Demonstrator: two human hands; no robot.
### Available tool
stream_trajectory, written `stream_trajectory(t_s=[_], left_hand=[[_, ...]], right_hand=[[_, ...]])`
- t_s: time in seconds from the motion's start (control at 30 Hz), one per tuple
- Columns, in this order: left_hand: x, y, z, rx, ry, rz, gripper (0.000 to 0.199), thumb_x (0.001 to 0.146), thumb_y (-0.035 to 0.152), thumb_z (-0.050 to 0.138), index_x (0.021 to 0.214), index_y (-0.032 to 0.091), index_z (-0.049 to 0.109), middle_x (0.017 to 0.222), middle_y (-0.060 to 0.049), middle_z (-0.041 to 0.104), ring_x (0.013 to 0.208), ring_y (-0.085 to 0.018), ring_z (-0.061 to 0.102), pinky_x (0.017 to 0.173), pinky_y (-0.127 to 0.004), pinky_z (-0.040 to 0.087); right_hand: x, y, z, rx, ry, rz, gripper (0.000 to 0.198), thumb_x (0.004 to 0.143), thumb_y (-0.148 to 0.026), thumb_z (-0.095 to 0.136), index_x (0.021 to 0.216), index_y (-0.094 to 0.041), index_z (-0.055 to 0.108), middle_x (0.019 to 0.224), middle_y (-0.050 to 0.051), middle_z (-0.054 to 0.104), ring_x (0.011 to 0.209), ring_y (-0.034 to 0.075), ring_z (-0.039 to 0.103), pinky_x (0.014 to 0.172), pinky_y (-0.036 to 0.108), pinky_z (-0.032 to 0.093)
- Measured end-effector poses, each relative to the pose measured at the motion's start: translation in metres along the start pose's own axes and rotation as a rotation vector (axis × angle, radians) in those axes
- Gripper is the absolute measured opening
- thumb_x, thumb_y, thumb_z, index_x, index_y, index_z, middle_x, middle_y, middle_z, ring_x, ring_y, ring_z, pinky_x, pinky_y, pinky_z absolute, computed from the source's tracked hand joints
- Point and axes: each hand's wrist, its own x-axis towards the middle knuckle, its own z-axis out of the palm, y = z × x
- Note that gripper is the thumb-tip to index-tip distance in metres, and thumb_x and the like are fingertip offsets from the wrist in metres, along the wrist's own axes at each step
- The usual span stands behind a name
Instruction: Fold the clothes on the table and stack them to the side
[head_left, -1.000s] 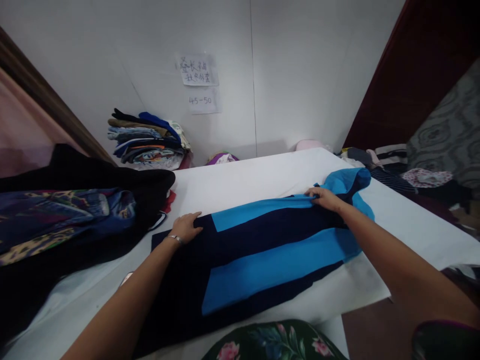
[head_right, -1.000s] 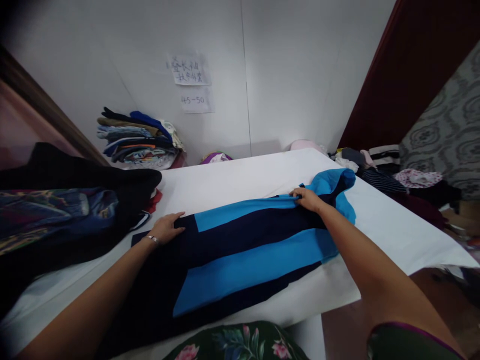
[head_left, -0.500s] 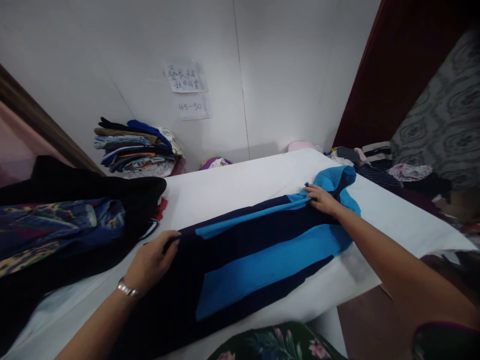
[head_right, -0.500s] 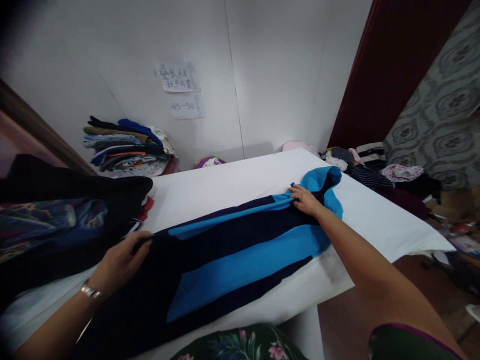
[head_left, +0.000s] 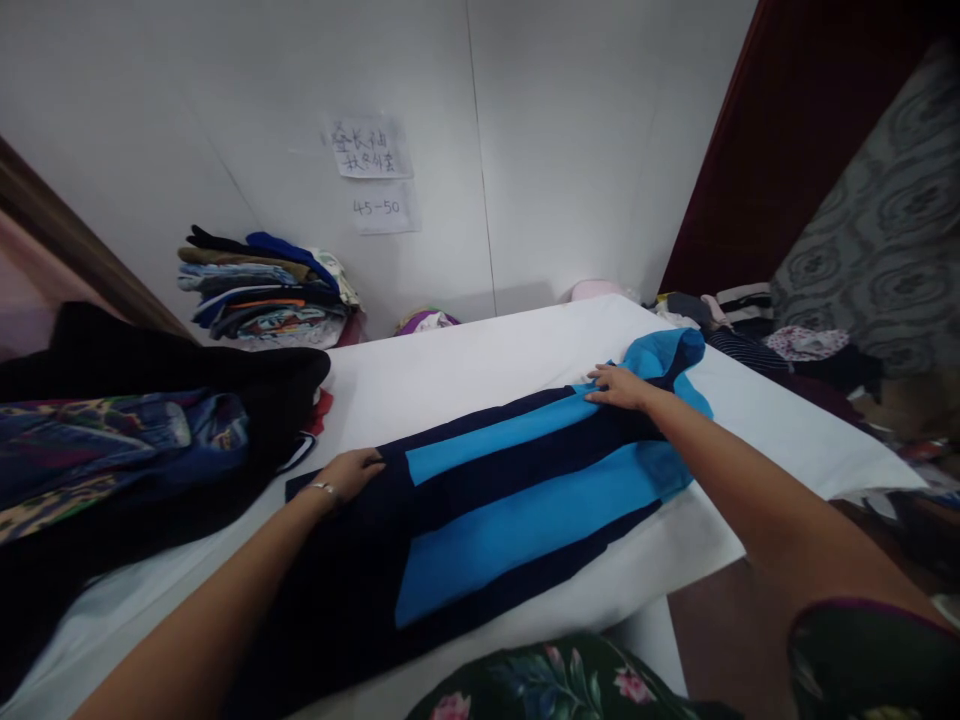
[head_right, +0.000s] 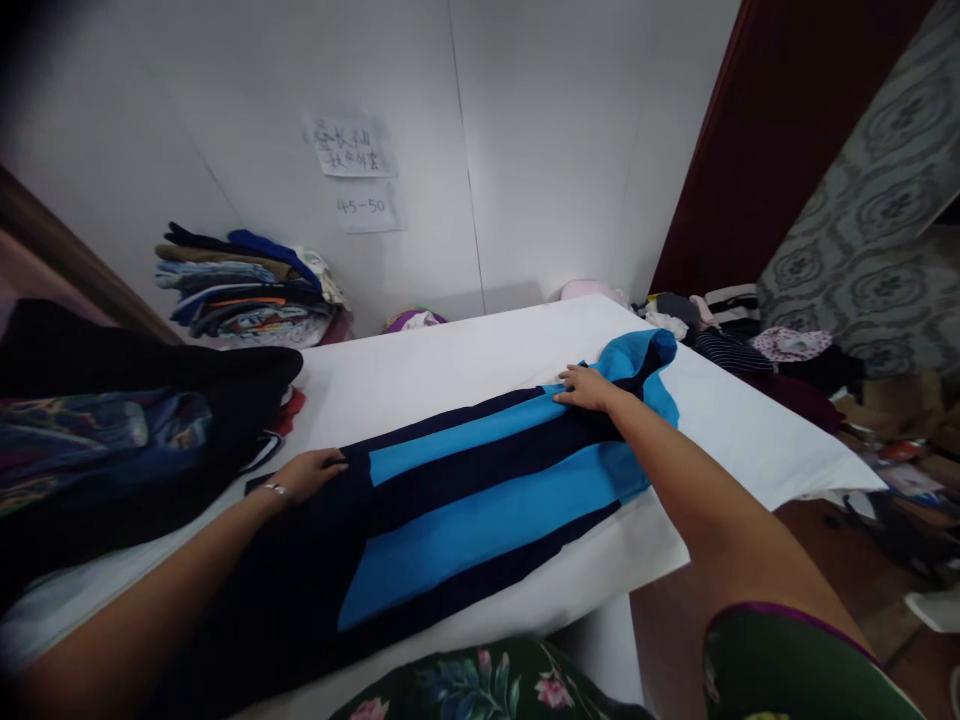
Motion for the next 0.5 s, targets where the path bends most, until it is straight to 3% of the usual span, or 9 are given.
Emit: stream_trajectory(t_s=[0.13, 0.3, 0.4, 0.5], left_hand=[[0.027, -0.013, 0.017, 0.139, 0.051, -0.026, 0.029, 0.082, 0.040, 0.042, 0.088, 0.021, 0.063, 0.087, -0.006, 0.069, 0.085, -0.021, 0.064, 0.072, -0.028, 0.045], [0.026, -0.028, 0.018, 0.165, 0.073, -0.066, 0.039, 0.083, 0.050, 0.040, 0.091, 0.020, 0.063, 0.088, -0.008, 0.069, 0.085, -0.024, 0.063, 0.072, -0.030, 0.045], [0.026, -0.037, 0.018, 0.131, 0.134, -0.025, 0.036, 0.080, 0.049, 0.045, 0.089, 0.021, 0.065, 0.094, -0.007, 0.068, 0.088, -0.023, 0.063, 0.077, -0.030, 0.046], [0.028, -0.042, 0.020, 0.085, 0.173, 0.020, 0.042, 0.075, 0.048, 0.051, 0.102, 0.019, 0.064, 0.113, -0.008, 0.065, 0.100, -0.023, 0.060, 0.085, -0.031, 0.045]], right_hand=[[0.016, -0.007, 0.003, -0.008, -0.021, 0.115, 0.046, 0.078, -0.052, 0.058, 0.109, -0.020, 0.067, 0.116, 0.012, 0.065, 0.115, 0.034, 0.054, 0.100, 0.045, 0.040], [0.028, -0.001, 0.006, 0.038, -0.036, 0.156, 0.061, 0.081, -0.055, 0.053, 0.129, -0.018, 0.055, 0.124, 0.011, 0.061, 0.115, 0.031, 0.055, 0.101, 0.043, 0.040], [0.037, 0.009, 0.004, 0.073, -0.005, 0.163, 0.051, 0.093, -0.042, 0.030, 0.136, -0.019, 0.048, 0.136, 0.004, 0.053, 0.123, 0.022, 0.049, 0.104, 0.034, 0.038], [0.044, 0.022, -0.001, 0.063, -0.023, 0.198, 0.049, 0.089, -0.024, 0.031, 0.134, -0.017, 0.051, 0.132, 0.003, 0.056, 0.120, 0.020, 0.052, 0.100, 0.029, 0.040]])
